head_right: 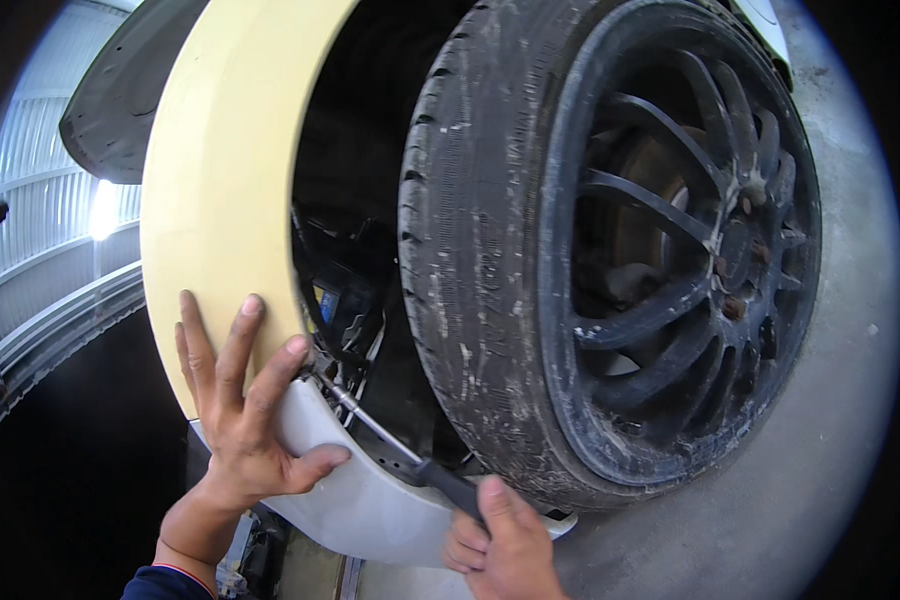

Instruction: The person selects fasteners from a container and uses a screwdriver to secure a plastic engine bay cover. They then align and attach a white front bumper to the car, fastening it with screws.

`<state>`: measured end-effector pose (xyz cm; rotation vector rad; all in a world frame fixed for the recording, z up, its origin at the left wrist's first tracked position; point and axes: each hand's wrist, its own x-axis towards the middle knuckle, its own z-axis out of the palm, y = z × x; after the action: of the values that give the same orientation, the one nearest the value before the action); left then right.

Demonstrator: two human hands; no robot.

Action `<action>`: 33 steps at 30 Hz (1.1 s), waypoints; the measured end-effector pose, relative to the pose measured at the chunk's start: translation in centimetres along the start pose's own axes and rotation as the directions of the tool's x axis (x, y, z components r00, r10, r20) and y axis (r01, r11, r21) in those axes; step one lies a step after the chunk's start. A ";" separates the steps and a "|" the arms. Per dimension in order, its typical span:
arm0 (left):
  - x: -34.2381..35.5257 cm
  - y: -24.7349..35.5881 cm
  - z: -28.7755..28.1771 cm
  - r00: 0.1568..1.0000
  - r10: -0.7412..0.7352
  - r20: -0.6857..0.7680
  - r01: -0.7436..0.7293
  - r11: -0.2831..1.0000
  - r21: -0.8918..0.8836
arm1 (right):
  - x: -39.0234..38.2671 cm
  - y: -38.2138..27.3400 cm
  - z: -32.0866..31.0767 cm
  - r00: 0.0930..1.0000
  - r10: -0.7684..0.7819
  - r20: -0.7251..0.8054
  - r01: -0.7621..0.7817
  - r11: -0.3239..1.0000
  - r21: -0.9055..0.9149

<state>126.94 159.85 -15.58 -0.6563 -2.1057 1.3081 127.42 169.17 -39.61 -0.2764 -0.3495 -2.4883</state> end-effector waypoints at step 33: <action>0.6 -0.4 1.9 0.991 0.065 -0.118 -0.069 0.997 -0.030 | 1.5 1.3 0.6 0.998 -0.012 -0.067 0.025 0.980 0.199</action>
<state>125.15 158.87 -15.81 -0.8051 -2.0311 1.2409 127.10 167.51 -38.33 -0.1091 -0.5716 -2.4504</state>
